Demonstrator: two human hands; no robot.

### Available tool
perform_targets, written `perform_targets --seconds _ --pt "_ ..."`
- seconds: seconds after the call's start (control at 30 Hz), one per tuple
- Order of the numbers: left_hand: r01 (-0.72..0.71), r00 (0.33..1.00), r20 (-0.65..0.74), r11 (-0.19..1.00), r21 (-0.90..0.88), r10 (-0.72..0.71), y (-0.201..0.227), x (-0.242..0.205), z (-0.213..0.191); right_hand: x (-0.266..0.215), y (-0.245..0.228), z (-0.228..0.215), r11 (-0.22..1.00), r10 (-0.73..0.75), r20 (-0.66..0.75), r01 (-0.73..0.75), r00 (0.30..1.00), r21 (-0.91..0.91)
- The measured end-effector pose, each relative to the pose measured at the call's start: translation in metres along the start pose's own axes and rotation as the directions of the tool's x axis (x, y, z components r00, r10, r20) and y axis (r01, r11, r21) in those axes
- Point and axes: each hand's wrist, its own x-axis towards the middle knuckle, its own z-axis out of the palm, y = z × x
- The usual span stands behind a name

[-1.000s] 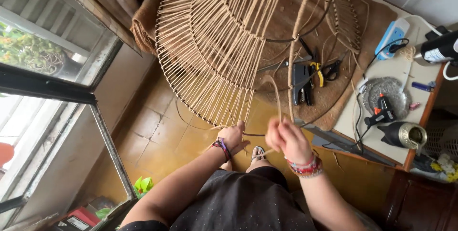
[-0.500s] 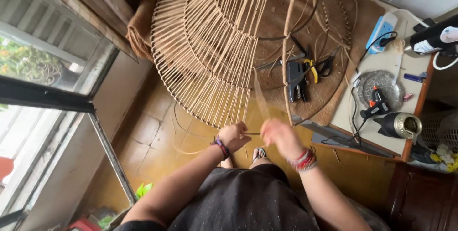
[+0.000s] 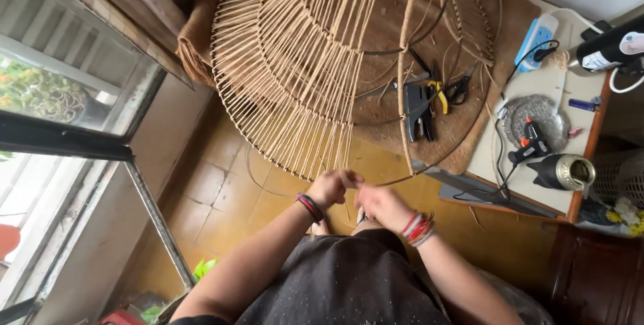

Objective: Weaving and securing wicker strands onto a large conical lampshade frame.

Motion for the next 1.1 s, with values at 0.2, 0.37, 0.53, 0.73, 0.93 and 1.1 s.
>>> perform_targets --seconds 0.2,0.37,0.53,0.73,0.93,1.1 --pt "0.012 0.999 0.032 0.999 0.052 -0.014 -0.011 0.000 -0.026 0.005 0.024 0.013 0.916 0.397 -0.051 -0.393 0.916 0.076" --pt "-0.117 0.992 -0.008 0.938 0.326 0.126 -0.017 -0.014 -0.021 -0.004 0.023 0.008 0.685 0.207 -0.018 -0.132 0.978 0.717" --pt "0.094 0.991 0.130 0.769 -0.632 -0.014 0.003 -0.017 -0.022 -0.012 0.007 0.009 0.640 0.631 0.220 -0.339 0.744 -0.689" --pt "-0.138 0.983 -0.025 0.824 0.550 0.181 -0.010 -0.007 -0.015 0.019 0.013 0.000 0.787 0.208 -0.053 -0.135 0.977 0.601" --pt "-0.020 0.997 0.064 0.968 -0.249 0.037 -0.005 -0.011 -0.023 -0.016 0.048 0.014 0.795 0.473 0.234 -0.297 0.850 -0.529" --pt "-0.050 0.998 -0.018 0.956 0.290 0.058 -0.007 -0.007 -0.030 0.011 -0.011 0.017 0.973 0.127 0.020 -0.129 0.992 0.193"
